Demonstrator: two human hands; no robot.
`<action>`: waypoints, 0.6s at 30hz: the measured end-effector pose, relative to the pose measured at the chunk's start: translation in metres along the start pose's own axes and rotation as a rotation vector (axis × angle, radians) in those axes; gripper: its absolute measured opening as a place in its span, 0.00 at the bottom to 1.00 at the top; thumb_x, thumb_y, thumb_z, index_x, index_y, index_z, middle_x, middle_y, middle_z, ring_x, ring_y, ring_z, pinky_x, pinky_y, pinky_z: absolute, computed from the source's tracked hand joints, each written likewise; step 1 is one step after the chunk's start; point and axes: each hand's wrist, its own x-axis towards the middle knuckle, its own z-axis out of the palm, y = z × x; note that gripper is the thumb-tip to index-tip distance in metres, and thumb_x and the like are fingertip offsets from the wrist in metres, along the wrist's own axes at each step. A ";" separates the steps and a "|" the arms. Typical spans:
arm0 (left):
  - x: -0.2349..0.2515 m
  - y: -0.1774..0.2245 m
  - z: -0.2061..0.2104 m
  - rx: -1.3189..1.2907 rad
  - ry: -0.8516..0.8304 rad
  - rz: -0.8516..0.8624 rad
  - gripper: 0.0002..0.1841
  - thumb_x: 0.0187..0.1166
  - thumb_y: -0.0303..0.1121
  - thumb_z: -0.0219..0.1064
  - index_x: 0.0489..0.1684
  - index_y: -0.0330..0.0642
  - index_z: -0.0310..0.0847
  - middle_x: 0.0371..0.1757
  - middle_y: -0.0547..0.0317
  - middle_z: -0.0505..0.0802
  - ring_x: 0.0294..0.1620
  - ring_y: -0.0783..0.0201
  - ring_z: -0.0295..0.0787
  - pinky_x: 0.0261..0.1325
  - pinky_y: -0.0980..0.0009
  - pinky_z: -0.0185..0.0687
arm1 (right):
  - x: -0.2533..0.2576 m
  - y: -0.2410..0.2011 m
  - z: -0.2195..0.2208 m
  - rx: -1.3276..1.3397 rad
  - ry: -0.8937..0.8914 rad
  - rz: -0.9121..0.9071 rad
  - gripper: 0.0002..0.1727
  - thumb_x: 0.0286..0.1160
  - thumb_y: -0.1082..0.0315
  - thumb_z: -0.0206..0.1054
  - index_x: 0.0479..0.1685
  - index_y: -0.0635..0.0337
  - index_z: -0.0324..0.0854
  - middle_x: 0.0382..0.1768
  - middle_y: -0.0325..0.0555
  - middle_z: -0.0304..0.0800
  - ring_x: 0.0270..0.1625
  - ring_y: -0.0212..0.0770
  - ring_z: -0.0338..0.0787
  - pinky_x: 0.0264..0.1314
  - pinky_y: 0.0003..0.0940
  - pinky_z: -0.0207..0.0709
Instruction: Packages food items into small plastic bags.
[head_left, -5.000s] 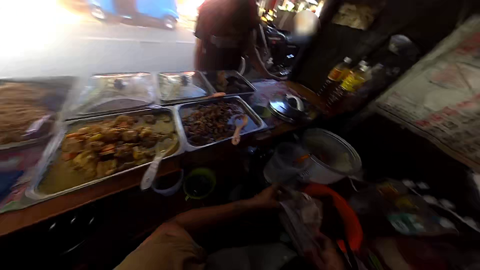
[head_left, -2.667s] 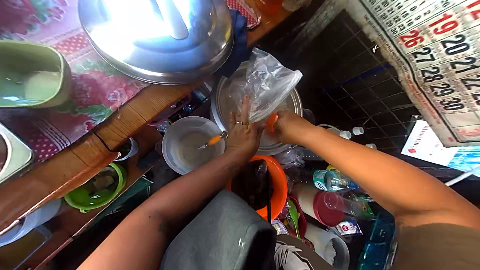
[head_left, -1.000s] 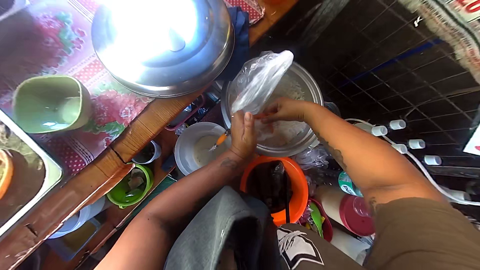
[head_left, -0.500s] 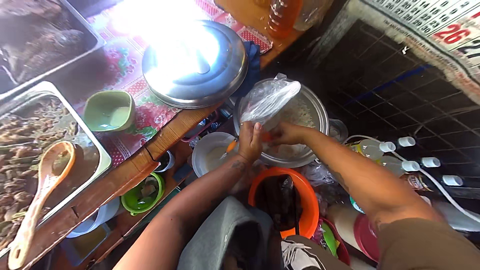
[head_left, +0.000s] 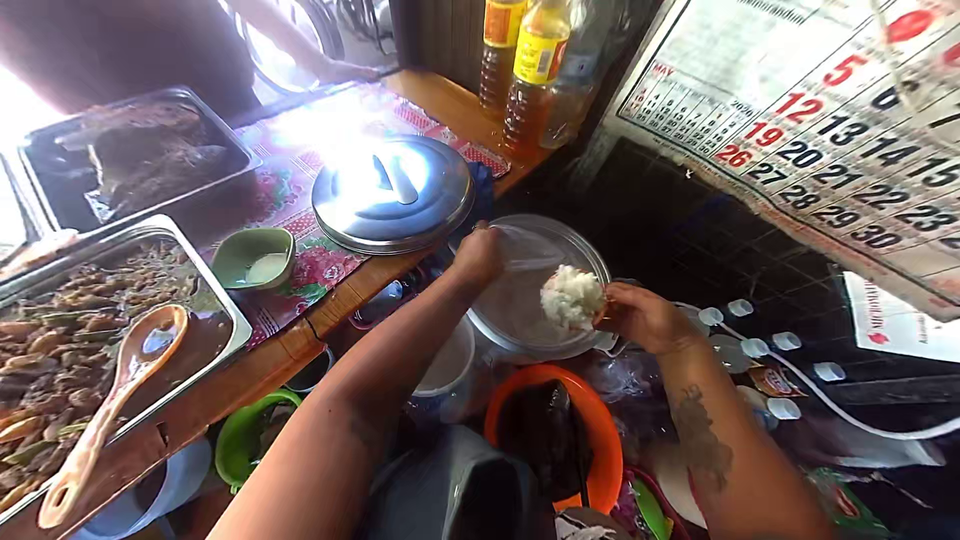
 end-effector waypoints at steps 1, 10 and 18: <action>0.000 0.003 0.000 0.046 -0.047 0.005 0.28 0.62 0.20 0.73 0.68 0.37 0.82 0.79 0.34 0.77 0.66 0.34 0.85 0.64 0.36 0.82 | -0.009 -0.002 0.003 0.103 0.040 -0.037 0.19 0.85 0.67 0.38 0.48 0.57 0.77 0.39 0.40 0.93 0.44 0.37 0.94 0.52 0.37 0.91; -0.041 0.054 -0.017 -0.394 -0.262 0.189 0.53 0.51 0.12 0.79 0.88 0.37 0.56 0.74 0.35 0.80 0.56 0.43 0.91 0.52 0.46 0.91 | -0.008 0.010 0.074 -0.539 0.512 -0.595 0.08 0.73 0.74 0.68 0.33 0.73 0.81 0.49 0.59 0.89 0.50 0.44 0.90 0.54 0.42 0.85; -0.065 0.045 -0.018 -0.419 -0.237 0.268 0.56 0.55 0.13 0.78 0.92 0.33 0.46 0.68 0.33 0.83 0.52 0.47 0.92 0.52 0.50 0.90 | -0.002 0.025 0.094 -1.307 0.399 -0.784 0.09 0.69 0.73 0.73 0.35 0.75 0.85 0.74 0.79 0.74 0.78 0.73 0.76 0.75 0.56 0.78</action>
